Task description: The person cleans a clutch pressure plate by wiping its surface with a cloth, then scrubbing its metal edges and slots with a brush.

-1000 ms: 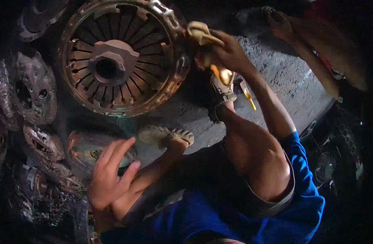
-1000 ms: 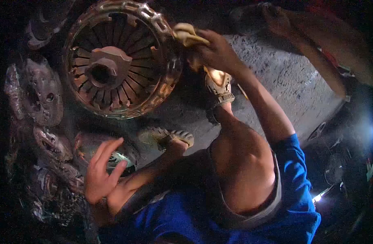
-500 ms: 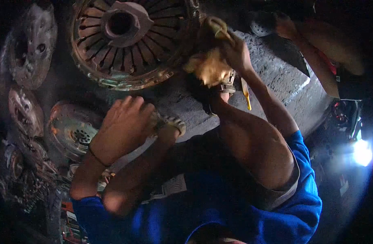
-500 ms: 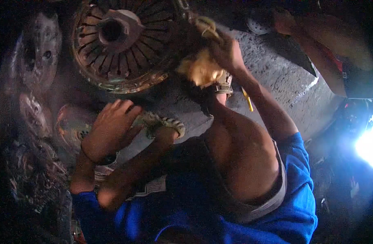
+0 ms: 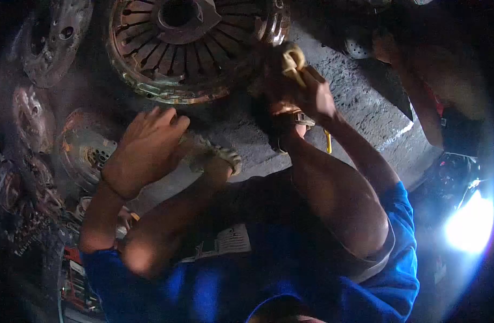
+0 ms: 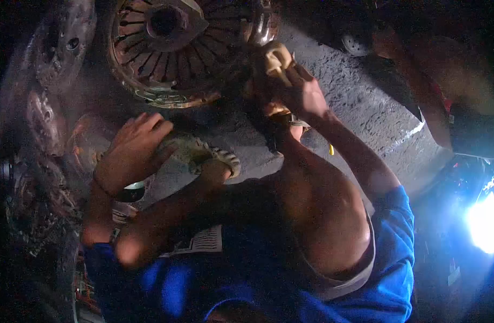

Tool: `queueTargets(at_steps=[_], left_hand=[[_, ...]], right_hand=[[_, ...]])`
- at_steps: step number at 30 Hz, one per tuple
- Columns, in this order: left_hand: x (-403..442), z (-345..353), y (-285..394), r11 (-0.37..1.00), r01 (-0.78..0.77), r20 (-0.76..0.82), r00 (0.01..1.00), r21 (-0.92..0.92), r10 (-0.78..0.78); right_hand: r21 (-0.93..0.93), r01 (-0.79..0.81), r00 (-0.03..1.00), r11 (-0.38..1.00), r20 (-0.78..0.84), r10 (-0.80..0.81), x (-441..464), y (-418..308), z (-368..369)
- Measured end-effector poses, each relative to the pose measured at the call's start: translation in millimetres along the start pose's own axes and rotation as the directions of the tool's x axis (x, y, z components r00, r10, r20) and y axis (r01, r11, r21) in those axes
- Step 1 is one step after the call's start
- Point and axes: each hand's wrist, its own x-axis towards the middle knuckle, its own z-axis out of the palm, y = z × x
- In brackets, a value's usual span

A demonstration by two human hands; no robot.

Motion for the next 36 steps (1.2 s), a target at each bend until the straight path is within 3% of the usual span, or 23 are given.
queueTargets(at_steps=[1,2,4,6,8,11,13,14,16,18,19,22,25,27,28,30,33,36], left_hand=[[4.0,-2.1,4.5,0.999,0.002,0.002,1.0,0.032,-0.002],[8.6,-4.7,7.9,0.998,0.003,0.001,1.0,0.067,-0.003],[19.3,-9.8,12.5,1.0,0.002,0.089,0.996,-0.008,-0.001],[14.9,-15.6,16.2,0.996,0.029,0.117,0.993,-0.082,-0.019],[5.7,-23.9,14.7,0.988,0.077,0.059,0.996,-0.136,-0.069],[-19.2,-18.3,-7.8,0.985,0.149,-0.03,0.988,-0.082,-0.152],[-35.6,-10.8,-20.7,0.963,0.24,-0.014,0.97,-0.121,-0.243],[-41.5,-5.6,-24.9,0.949,0.281,0.0,0.959,-0.142,-0.284],[-44.0,12.9,-29.9,0.949,0.261,-0.044,0.961,-0.176,-0.273],[-41.1,23.5,-31.7,0.96,0.202,-0.085,0.971,-0.195,-0.222],[-36.8,24.8,-29.4,0.967,0.161,-0.107,0.977,-0.198,-0.185],[-31.2,14.3,-27.0,0.972,0.121,-0.149,0.977,-0.202,-0.152],[-35.9,13.8,-23.9,0.962,0.134,-0.222,0.957,-0.238,-0.188],[-31.5,13.3,-24.0,0.968,0.125,-0.253,0.951,-0.216,-0.179],[-31.6,15.0,-22.1,0.973,0.127,-0.243,0.955,-0.19,-0.172],[-28.2,15.0,-17.8,0.972,0.141,-0.22,0.958,-0.19,-0.182],[-28.3,9.3,-7.9,0.964,0.143,-0.183,0.965,-0.226,-0.186],[-30.1,9.5,-11.8,0.964,0.132,-0.191,0.965,-0.231,-0.179]], right_hand=[[0.038,-0.073,0.996,0.997,0.058,0.071,-4.7,16.4,19.4],[-0.347,-0.415,0.886,0.841,0.057,0.46,-16.8,20.4,89.7],[-0.626,-0.454,0.772,0.634,0.078,0.631,-15.2,9.1,151.8],[-0.452,-0.082,0.878,0.888,0.389,0.279,-11.5,-18.4,138.2],[-0.16,0.305,0.8,0.939,0.577,-0.162,-1.4,-34.2,126.6],[-0.082,0.219,0.836,0.972,0.53,-0.144,-10.1,-15.1,115.9],[-0.179,0.215,0.857,0.96,0.507,-0.097,-28.2,-3.8,76.4],[-0.07,0.285,0.897,0.956,0.37,-0.241,-39.2,35.3,67.9],[-0.137,0.305,0.923,0.942,0.285,-0.257,-32.6,47.7,60.5],[-0.48,0.174,0.943,0.86,0.332,-0.005,-30.7,38.3,58.2],[-0.565,0.157,0.94,0.81,0.337,0.053,-27.3,31.8,59.9],[-0.57,0.287,0.93,0.77,0.358,-0.082,-26.1,10.1,89.6],[-0.435,0.362,0.887,0.824,0.431,-0.162,-17.2,-0.7,126.1],[0.057,0.126,0.887,0.99,0.441,-0.138,-24.2,24.2,157.4],[-0.088,0.313,0.867,0.946,0.433,-0.247,-9.0,-2.9,160.6],[-0.339,0.636,0.749,0.693,0.487,-0.449,24.1,-56.8,169.0],[-0.341,0.671,0.695,0.659,0.597,-0.399,39.6,-87.2,185.7],[-0.399,0.656,0.743,0.64,0.486,-0.46,36.6,-81.2,184.9]])
